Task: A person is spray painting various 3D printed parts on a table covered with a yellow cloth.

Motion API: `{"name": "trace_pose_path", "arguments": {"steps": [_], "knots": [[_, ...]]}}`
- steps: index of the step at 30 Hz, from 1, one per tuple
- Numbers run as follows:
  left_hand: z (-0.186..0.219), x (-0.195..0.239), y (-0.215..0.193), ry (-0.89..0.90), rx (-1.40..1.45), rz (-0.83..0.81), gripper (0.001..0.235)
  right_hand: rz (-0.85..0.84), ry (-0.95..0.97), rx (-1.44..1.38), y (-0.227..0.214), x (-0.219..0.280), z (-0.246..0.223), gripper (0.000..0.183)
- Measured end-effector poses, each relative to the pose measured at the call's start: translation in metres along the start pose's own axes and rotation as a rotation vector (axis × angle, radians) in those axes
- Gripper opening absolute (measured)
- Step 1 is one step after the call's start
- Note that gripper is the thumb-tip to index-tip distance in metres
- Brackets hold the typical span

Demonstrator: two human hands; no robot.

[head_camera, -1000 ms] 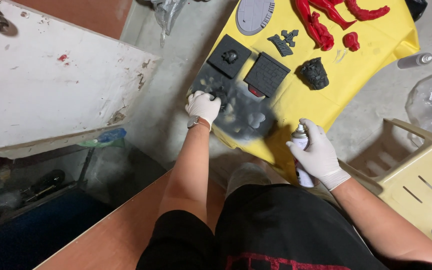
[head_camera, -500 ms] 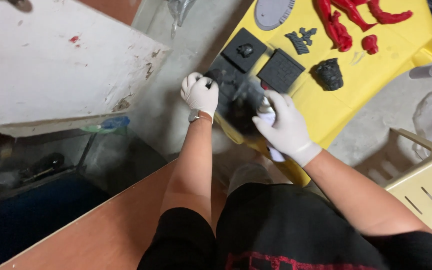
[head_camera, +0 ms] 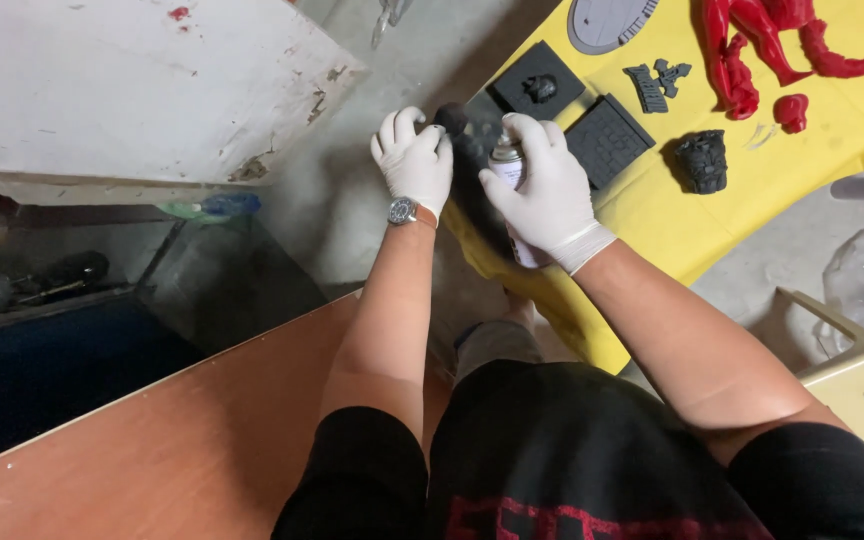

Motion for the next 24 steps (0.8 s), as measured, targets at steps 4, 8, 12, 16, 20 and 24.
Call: {"name": "trace_pose_path", "arguments": {"steps": [4,8,12,16,20,24], "knots": [[-0.001,-0.001,-0.002,0.046,-0.025,0.048,0.004,-0.055,-0.03,0.041,0.006,0.018,-0.001,0.067],[-0.004,0.003,-0.007,0.1,-0.025,0.066,0.006,-0.017,-0.037,0.046,-0.004,0.023,-0.014,0.07],[-0.005,0.003,-0.007,0.121,-0.04,0.067,0.009,0.014,-0.069,0.031,0.0,0.006,-0.009,0.067],[-0.003,0.004,-0.012,0.132,-0.035,0.08,0.009,-0.025,-0.096,0.125,0.007,0.02,-0.01,0.067],[-0.004,0.003,-0.017,0.11,-0.033,0.07,0.007,-0.026,-0.11,0.119,-0.004,0.027,-0.025,0.07],[-0.001,-0.002,-0.019,0.07,-0.003,0.054,0.006,0.017,-0.11,0.13,-0.003,0.011,-0.019,0.07]]}}
Point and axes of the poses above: each hand's wrist, its own x-axis away from the middle knuckle, its own y-axis out of the palm, z = x × y, the point moved 9 cm from there along -x, towards the middle knuckle, and after that the axes turned 5 degrees about y, right-handed, at the moved point
